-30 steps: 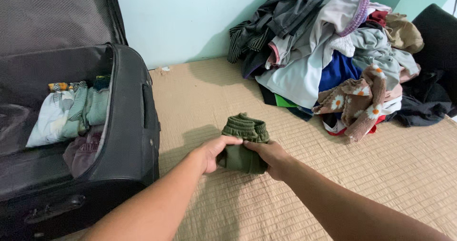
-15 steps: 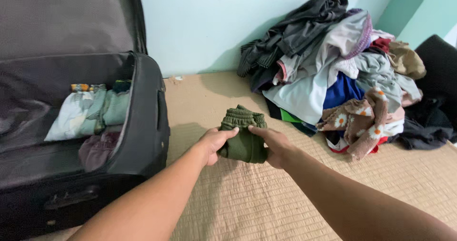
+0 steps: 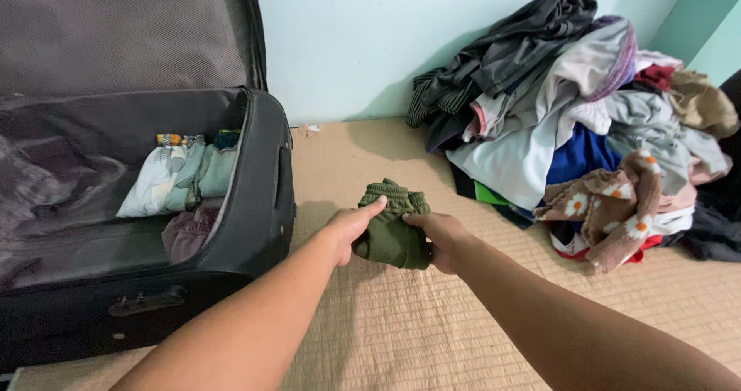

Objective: The person folds clothing items by hand, including patterned shorts, green shorts, and a light-colored shirt, and places them into an open suitcase.

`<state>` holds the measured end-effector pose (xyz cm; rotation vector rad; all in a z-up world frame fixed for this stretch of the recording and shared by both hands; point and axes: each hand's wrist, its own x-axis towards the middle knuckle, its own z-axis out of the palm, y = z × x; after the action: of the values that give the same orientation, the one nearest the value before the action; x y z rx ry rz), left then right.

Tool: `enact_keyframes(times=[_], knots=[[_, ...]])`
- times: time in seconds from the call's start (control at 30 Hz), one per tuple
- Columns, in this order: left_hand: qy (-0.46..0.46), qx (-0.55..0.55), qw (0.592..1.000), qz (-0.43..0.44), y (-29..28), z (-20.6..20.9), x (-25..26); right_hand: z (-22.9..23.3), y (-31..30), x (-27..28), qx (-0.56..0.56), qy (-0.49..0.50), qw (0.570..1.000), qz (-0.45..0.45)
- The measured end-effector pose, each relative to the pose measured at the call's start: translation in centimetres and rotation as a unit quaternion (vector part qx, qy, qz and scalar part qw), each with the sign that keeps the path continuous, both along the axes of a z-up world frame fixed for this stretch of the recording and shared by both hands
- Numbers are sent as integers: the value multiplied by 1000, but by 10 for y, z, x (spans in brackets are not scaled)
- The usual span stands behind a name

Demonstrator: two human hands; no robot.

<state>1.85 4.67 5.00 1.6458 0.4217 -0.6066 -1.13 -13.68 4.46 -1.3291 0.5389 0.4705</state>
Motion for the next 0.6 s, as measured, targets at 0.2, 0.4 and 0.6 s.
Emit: enact_keyframes(times=[0.2,0.4,0.6], knots=[[-8,-29,1000,-2,5,-3,-8,-2,1,-6,10,26,999,24],[-14,12,999,29,18,37,-7,29,16,5,24,5,998,50],[-77,35,995,43,35,61,18,53,38,21,20,-32,998,44]])
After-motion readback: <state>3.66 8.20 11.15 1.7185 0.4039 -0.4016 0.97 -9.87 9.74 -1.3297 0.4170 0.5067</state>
